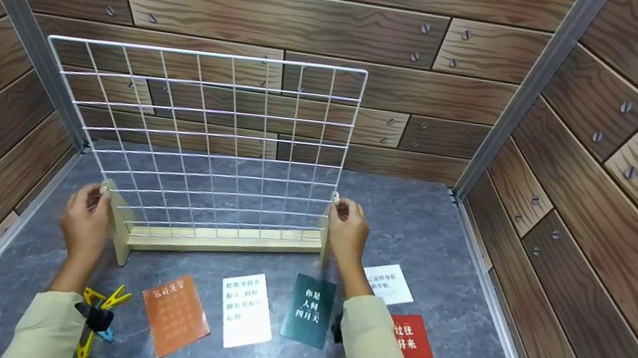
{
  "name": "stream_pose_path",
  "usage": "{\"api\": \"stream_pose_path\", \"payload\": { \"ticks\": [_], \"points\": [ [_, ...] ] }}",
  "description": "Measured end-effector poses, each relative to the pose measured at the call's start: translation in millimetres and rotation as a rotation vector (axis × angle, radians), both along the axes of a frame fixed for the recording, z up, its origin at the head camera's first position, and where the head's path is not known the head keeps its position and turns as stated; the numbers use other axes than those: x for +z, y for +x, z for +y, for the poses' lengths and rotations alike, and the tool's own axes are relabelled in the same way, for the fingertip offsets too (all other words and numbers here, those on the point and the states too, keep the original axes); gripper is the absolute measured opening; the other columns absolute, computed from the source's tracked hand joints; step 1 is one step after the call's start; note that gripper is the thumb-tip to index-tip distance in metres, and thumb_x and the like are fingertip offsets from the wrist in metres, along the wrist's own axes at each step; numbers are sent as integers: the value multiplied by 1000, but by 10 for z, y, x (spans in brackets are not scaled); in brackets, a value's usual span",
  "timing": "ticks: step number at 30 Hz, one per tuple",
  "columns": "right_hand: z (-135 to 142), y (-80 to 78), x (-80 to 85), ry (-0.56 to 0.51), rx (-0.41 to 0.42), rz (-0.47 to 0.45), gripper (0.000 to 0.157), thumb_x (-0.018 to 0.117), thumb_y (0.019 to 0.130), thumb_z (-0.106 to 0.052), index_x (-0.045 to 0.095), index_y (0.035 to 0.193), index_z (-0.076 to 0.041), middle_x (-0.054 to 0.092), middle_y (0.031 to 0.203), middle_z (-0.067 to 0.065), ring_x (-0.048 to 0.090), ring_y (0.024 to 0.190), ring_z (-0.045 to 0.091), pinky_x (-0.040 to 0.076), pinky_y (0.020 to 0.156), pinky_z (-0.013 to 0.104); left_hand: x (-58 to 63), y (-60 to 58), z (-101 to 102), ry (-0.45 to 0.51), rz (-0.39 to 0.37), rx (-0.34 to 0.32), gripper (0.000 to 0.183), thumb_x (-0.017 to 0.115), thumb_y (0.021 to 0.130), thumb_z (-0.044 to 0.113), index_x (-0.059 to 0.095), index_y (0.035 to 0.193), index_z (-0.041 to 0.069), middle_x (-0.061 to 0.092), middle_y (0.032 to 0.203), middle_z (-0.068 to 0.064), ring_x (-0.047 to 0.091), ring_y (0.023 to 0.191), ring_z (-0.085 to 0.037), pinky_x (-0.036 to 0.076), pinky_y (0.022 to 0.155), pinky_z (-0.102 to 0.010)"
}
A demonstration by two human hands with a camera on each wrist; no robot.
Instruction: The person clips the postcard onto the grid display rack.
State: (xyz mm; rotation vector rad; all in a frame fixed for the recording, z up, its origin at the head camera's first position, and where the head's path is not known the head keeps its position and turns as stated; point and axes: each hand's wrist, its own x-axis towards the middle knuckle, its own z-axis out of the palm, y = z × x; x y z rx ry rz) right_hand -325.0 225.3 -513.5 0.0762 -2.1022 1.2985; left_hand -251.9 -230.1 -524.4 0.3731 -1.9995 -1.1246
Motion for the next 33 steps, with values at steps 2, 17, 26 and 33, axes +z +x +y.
{"api": "stream_pose_path", "payload": {
  "ticks": [2,17,26,33],
  "points": [
    [46,7,-1,-2,-6,-9,15,73,88,-2,70,100,7,69,95,20,69,88,31,48,74,4,-1,-29,33,1,1,-14,25,63,100,11,65,120,-3,64,112,-22,65,104,-34,58,90,-42],
    [252,47,-3,14,-58,-23,16,74,89,-5,71,101,5,69,96,19,70,88,30,49,75,6,19,-187,183,-17,12,-45,23,66,96,7,67,117,-3,66,109,-23,67,99,-35,58,88,-43],
    [308,76,-36,17,-68,-20,17,74,89,-7,71,102,5,68,96,18,68,89,29,49,75,7,11,-203,212,-29,13,-57,22,66,96,7,67,116,-4,66,108,-23,67,99,-35,57,87,-41],
    [397,79,-27,-1,-83,-7,15,74,88,-3,71,100,6,68,95,19,68,88,28,50,76,9,39,-285,290,-29,26,-71,22,68,94,5,68,115,-4,67,106,-23,68,98,-36,58,88,-43]
  ]
}}
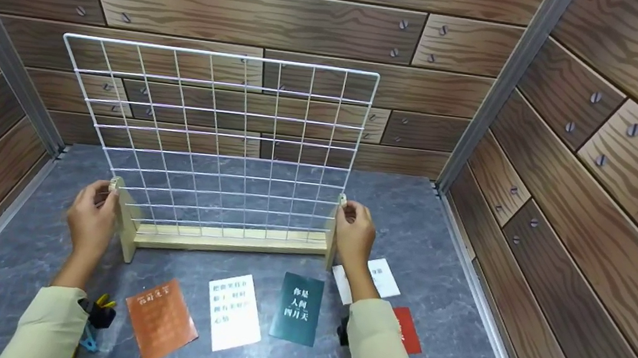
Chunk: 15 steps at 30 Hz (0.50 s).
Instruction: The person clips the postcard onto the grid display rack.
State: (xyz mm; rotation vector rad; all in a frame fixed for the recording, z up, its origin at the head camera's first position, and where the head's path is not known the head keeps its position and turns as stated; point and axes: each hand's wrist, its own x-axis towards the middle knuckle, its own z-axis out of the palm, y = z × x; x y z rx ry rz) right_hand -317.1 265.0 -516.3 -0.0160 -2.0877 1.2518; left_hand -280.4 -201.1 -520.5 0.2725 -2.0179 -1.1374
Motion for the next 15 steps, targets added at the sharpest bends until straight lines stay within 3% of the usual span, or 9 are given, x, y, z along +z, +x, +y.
{"api": "stream_pose_path", "payload": {
  "ticks": [8,15],
  "points": [
    [-5,5,13,-20,4,-4,15,74,88,-3,71,100,6,68,95,19,67,88,27,50,76,8,5,-16,-9,15,4,-14,22,68,94,4,67,114,-5,67,106,-22,68,98,-34,58,88,-42],
    [0,56,10,-25,27,-51,18,73,92,-7,70,106,4,68,99,17,67,92,26,51,75,10,0,13,-52,47,-49,-67,25,66,96,9,65,119,-2,66,112,-22,67,102,-34,56,91,-42]
  ]
}}
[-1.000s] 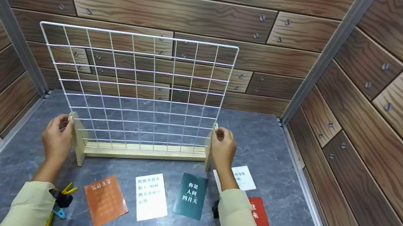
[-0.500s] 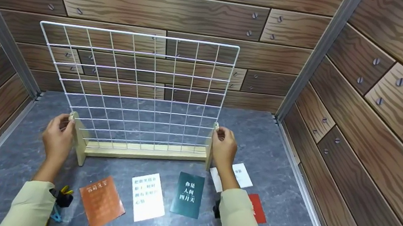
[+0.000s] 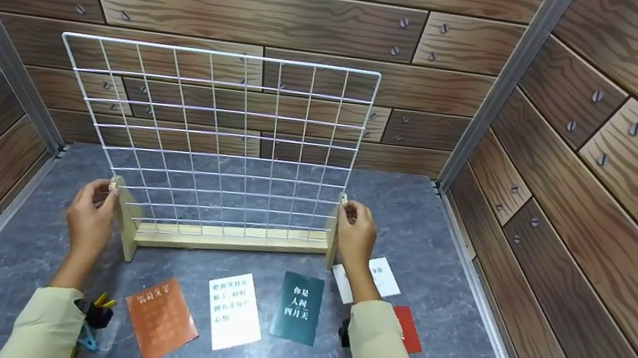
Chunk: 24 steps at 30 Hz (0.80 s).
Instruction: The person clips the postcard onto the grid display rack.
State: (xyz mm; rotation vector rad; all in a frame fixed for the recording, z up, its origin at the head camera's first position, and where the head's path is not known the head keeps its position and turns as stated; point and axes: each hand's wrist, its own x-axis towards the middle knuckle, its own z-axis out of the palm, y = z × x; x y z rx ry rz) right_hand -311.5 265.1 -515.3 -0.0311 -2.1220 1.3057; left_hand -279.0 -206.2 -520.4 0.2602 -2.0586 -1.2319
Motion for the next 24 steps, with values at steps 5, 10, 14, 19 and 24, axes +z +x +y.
{"api": "stream_pose_path", "payload": {
  "ticks": [5,10,14,19,24],
  "points": [
    [0,59,9,-6,16,-21,25,71,94,-10,68,115,3,67,104,16,67,97,26,50,77,10,-18,104,-73,2,-46,-11,34,66,97,12,61,128,-1,64,119,-21,66,106,-36,55,93,-44],
    [-59,168,-3,-52,17,20,26,71,93,-8,68,117,4,65,104,18,63,97,23,49,82,8,-56,355,-170,72,-116,-5,39,65,99,13,58,134,-1,60,126,-22,62,112,-37,52,98,-46],
    [-222,278,-57,-40,35,69,24,72,90,0,69,113,6,65,101,19,62,92,23,49,82,10,-127,624,-234,85,-223,-20,41,62,101,20,57,137,1,57,131,-21,59,115,-36,49,98,-49],
    [-547,426,-152,-21,117,45,26,71,88,7,66,113,9,65,103,23,63,93,32,52,83,15,-216,919,-300,49,-363,-35,42,57,104,26,55,140,4,55,134,-20,55,120,-37,49,96,-54],
    [-892,541,-296,9,217,22,25,70,89,6,66,114,8,66,103,24,65,94,37,59,81,28,-279,1062,-329,-19,-524,-53,42,55,105,24,53,141,4,54,135,-20,53,123,-39,50,96,-56]
  ]
}}
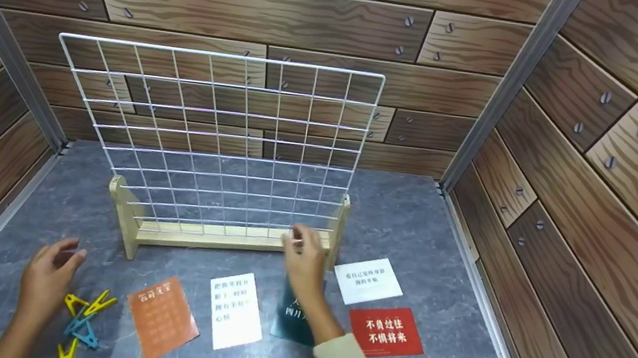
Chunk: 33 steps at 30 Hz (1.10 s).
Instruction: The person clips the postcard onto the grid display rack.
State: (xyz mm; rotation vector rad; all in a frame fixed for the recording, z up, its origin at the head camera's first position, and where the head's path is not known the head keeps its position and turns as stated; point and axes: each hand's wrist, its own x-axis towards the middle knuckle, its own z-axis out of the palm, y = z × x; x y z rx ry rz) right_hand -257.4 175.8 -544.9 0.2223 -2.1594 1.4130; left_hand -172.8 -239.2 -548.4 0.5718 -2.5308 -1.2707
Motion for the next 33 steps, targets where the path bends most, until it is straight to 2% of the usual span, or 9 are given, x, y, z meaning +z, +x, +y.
{"api": "stream_pose_path", "payload": {
  "ticks": [3,6,11,16,21,27,29,33],
  "points": [
    [-206,52,-100,43,102,30,25,73,89,0,68,113,5,67,101,19,66,93,33,60,80,32,-33,50,-19,-36,-104,-35,43,55,105,24,52,142,3,53,135,-21,52,126,-42,49,97,-57],
    [-376,104,-182,87,222,25,26,74,90,-6,68,114,2,67,103,16,66,94,29,60,80,33,-64,61,-8,-83,-168,-87,43,58,104,24,53,141,2,54,135,-22,52,126,-42,49,96,-58],
    [-704,180,-316,182,353,-108,30,71,93,-14,68,120,-2,66,110,13,65,95,21,59,80,26,-157,105,-11,-163,-211,-152,43,63,100,21,56,137,0,57,130,-24,55,121,-42,49,92,-58],
    [-1020,194,-408,319,412,-224,34,71,93,-16,66,124,-4,65,115,7,66,95,17,57,79,17,-270,139,-4,-204,-212,-181,41,69,96,17,61,132,-1,62,126,-24,60,114,-40,51,90,-57],
    [-1235,180,-468,417,453,-235,36,73,91,-16,66,123,-4,65,115,6,68,98,20,56,81,17,-342,120,-4,-218,-279,-226,42,70,95,19,62,130,-2,62,124,-24,62,111,-40,52,89,-56],
    [-1478,211,-538,478,470,-273,36,74,90,-16,67,124,-6,66,118,5,68,101,22,56,82,17,-403,115,-24,-265,-356,-258,45,71,94,21,62,131,-2,61,128,-25,58,117,-42,48,97,-60],
    [-1554,223,-567,498,467,-268,35,75,89,-14,68,123,-5,67,119,6,68,100,22,57,83,20,-419,109,-21,-292,-367,-268,45,73,93,22,62,130,-2,62,128,-26,57,119,-45,47,98,-61],
    [-1650,243,-636,569,455,-263,34,75,89,-14,69,122,-6,68,121,6,66,107,20,56,93,28,-448,86,4,-309,-390,-286,50,76,91,28,63,128,-2,61,129,-28,56,121,-47,45,100,-63]
  ]
}}
